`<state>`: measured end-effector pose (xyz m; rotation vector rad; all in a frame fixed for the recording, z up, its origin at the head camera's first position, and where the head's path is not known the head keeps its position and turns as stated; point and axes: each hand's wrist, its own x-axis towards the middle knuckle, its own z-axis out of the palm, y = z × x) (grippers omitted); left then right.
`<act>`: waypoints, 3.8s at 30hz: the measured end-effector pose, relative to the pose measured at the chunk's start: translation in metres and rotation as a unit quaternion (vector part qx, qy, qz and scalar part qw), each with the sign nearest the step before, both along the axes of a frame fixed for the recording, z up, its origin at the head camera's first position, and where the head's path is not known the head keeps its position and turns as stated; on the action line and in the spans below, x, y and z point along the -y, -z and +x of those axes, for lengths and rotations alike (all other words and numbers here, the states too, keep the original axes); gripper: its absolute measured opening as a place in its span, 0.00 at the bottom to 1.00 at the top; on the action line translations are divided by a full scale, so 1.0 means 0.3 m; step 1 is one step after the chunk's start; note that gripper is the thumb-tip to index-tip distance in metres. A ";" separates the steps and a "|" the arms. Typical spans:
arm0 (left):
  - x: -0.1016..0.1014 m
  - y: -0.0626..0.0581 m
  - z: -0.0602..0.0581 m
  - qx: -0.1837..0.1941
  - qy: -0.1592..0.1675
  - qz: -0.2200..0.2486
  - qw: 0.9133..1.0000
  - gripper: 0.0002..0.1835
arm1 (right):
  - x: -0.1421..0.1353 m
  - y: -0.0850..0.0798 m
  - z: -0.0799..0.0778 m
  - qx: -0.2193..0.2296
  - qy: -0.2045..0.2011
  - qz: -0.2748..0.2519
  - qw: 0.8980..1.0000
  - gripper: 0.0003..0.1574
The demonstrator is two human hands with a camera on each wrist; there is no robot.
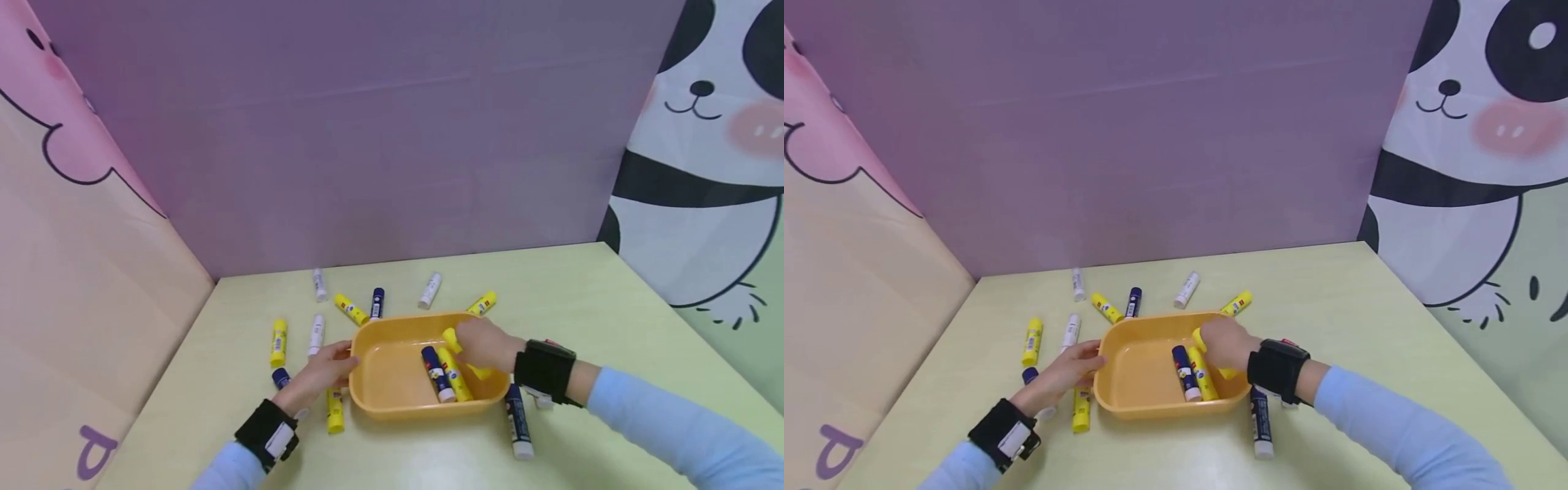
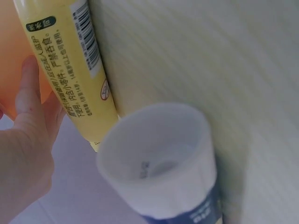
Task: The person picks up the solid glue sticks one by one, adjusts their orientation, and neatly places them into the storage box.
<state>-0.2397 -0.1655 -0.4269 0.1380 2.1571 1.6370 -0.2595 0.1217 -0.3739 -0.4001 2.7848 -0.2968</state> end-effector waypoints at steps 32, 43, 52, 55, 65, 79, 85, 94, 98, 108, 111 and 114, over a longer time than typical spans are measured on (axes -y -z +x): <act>-0.007 -0.004 0.002 0.006 -0.012 -0.003 1.000 0.28 | 0.005 0.061 -0.003 0.045 -0.003 0.033 0.998 0.12; -0.003 0.008 -0.003 0.003 -0.007 0.006 1.000 0.28 | 0.011 0.061 -0.001 0.077 0.015 0.002 0.997 0.13; 0.007 0.010 0.002 0.002 -0.004 0.014 1.000 0.28 | 0.012 0.025 -0.026 0.064 0.015 -0.026 0.998 0.36; 0.009 0.012 0.001 0.001 0.001 0.022 1.000 0.29 | 0.006 0.012 -0.027 0.055 0.013 -0.034 0.998 0.38; -0.010 0.012 -0.005 0.015 -0.011 0.015 1.000 0.28 | -0.040 -0.027 -0.014 0.028 0.008 -0.040 0.999 0.35; -0.016 0.019 -0.003 0.025 -0.029 0.004 0.999 0.29 | -0.158 -0.107 0.023 -0.008 -0.015 -0.060 0.998 0.39; -0.004 0.008 -0.010 0.014 -0.040 0.003 0.999 0.28 | -0.203 -0.133 0.016 -0.012 -0.011 -0.049 0.999 0.41; -0.011 0.011 -0.002 0.022 -0.049 -0.002 0.999 0.29 | -0.282 -0.104 0.022 0.002 0.007 -0.030 1.000 0.41; -0.015 0.012 0.003 0.024 -0.044 -0.005 0.999 0.29 | -0.325 -0.089 0.030 -0.004 0.003 -0.024 1.000 0.42; -0.008 0.024 0.002 0.020 -0.040 0.011 0.999 0.29 | -0.418 -0.048 0.026 -0.002 0.007 -0.007 1.000 0.41; -0.013 0.033 0.002 0.021 -0.045 0.014 0.999 0.29 | -0.449 -0.028 0.023 -0.002 0.005 -0.001 1.000 0.41; -0.020 0.039 0.004 0.022 -0.044 0.015 0.999 0.29 | -0.485 -0.003 0.027 -0.013 -0.002 0.003 1.000 0.40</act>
